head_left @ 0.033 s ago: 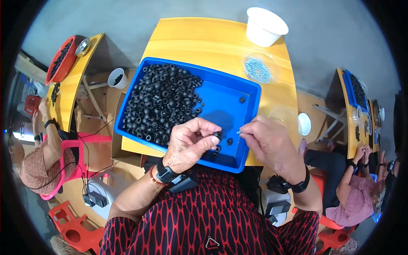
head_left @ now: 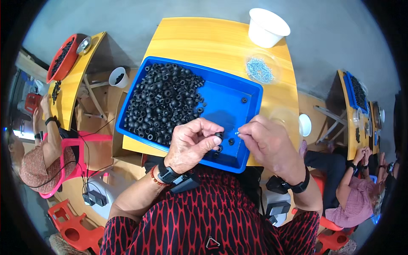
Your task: The person is assembling small black plastic components by inserting small metal bearings into them.
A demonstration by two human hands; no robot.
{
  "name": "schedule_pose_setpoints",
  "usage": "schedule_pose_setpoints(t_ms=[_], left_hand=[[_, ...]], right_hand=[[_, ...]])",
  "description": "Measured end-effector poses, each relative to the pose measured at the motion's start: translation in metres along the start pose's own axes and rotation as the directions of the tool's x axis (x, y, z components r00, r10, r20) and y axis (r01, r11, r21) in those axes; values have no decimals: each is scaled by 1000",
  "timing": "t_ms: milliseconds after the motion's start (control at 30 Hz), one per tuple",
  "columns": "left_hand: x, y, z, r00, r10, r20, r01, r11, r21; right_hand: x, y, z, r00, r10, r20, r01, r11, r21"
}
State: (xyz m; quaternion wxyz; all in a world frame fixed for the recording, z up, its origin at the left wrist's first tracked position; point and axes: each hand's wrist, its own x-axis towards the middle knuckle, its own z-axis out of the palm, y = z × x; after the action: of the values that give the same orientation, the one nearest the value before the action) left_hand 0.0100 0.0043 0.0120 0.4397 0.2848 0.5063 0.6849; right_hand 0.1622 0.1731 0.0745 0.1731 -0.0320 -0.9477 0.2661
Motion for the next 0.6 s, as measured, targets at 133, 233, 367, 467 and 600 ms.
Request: schedule_pose_setpoints(t_ms=[133, 233, 367, 467, 600], left_hand=[[-7, -5, -3, 1000, 14, 11, -14, 1000, -7], [-11, -7, -1, 1000, 22, -14, -22, 999, -41], [-13, -7, -3, 998, 13, -57, -17, 998, -66], [-14, -11, -5, 998, 36, -60, -41, 996, -77], [-15, -9, -6, 996, 47, -69, -53, 995, -82]], right_hand=[[14, -14, 8, 996, -26, 89, 30, 998, -52], [21, -23, 10, 982, -54, 178, 77, 989, -123], [28, -36, 9, 957, -102, 270, 170, 955, -242], [29, -41, 12, 948, -127, 293, 208, 941, -267], [30, -42, 15, 944, -147, 295, 222, 945, -240]])
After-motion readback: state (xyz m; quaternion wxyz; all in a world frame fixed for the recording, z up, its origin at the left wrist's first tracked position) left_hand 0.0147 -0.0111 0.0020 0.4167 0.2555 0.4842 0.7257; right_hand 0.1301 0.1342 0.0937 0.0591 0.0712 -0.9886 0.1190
